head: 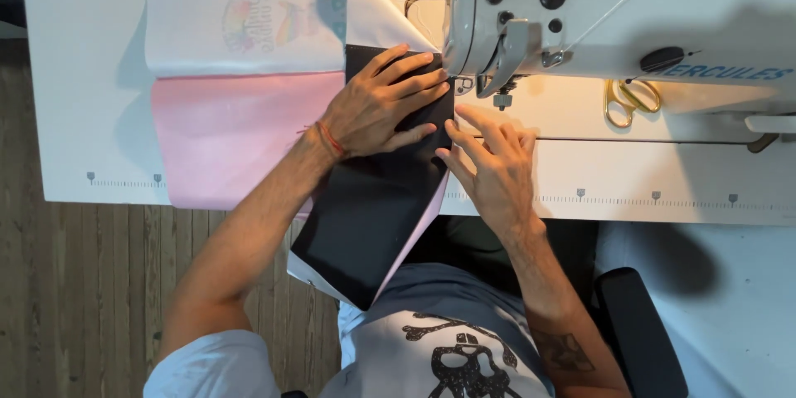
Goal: Sewing and cutting material components using an industrial sewing machine and scissors to assemble a product.
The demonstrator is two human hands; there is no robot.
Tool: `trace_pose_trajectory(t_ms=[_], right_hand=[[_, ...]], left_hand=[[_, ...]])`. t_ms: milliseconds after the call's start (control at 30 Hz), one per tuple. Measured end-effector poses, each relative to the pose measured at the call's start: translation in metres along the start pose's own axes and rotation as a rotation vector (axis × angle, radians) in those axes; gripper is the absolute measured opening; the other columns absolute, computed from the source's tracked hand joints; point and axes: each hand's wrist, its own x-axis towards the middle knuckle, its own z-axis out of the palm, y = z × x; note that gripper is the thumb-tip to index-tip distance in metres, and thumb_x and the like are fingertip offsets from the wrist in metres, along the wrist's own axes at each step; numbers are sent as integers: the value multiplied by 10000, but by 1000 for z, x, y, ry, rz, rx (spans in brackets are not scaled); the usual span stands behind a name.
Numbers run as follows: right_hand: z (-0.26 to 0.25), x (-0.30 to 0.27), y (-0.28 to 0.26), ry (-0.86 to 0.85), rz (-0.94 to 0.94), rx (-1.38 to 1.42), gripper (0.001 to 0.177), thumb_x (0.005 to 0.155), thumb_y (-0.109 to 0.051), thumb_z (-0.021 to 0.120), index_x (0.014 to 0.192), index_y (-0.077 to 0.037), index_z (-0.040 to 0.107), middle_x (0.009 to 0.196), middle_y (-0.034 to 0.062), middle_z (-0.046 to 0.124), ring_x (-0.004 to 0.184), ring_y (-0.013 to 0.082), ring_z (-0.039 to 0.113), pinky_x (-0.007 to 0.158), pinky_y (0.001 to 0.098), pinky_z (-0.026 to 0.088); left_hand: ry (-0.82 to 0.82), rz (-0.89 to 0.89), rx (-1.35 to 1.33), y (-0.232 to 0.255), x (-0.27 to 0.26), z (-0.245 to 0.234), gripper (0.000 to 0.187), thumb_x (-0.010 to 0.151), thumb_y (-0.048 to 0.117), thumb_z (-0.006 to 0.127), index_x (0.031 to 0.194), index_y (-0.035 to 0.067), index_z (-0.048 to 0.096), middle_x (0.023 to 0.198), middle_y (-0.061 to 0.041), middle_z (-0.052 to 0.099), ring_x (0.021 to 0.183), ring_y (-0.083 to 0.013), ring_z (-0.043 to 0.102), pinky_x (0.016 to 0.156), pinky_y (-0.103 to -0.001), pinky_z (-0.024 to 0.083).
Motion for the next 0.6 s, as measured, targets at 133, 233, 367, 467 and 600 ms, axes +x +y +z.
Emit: trace_pose_trajectory(t_ms=[133, 233, 367, 467, 600], right_hand=[[-5, -3, -8, -32, -1, -47, 387, 884, -257, 860, 1226, -115, 749, 1375, 20, 646, 1073, 210, 578, 925, 395, 370], [-17, -5, -10, 2, 4, 38, 400, 871, -234, 849, 1234, -103, 743, 1366, 69, 643, 1109, 225, 601, 987, 417, 394], [-42, -32, 11, 25, 113, 117, 339, 879, -119, 818, 1203, -83, 725, 1296, 73, 672, 1210, 263, 620, 1061, 409, 437], [-71, -62, 38, 85, 231, 23, 287, 957, -51, 803, 1229, -79, 717, 1294, 91, 681, 1246, 268, 618, 1110, 421, 466], [-101, -106, 89, 208, 260, -38, 194, 1068, -75, 764, 1251, -73, 701, 1329, 106, 679, 1226, 280, 612, 1112, 405, 473]], left_hand=[[7, 26, 8, 3, -4, -2, 529, 1024, 504, 661, 1336, 76, 683, 1423, -60, 596, 1408, -245, 489, 1258, -485, 331], [19, 25, 28, 1, -5, -1, 524, 1010, 505, 665, 1316, 80, 689, 1421, -67, 596, 1398, -248, 494, 1250, -482, 331], [31, 46, 37, 1, -10, 3, 511, 1010, 500, 672, 1305, 83, 701, 1406, -68, 602, 1394, -246, 497, 1246, -476, 333], [23, 42, 32, 6, -9, 2, 490, 1015, 490, 679, 1303, 93, 701, 1401, -58, 611, 1397, -233, 501, 1253, -470, 343], [22, 33, 37, 8, -8, 5, 495, 1009, 495, 682, 1308, 101, 699, 1391, -56, 614, 1390, -231, 506, 1250, -470, 351]])
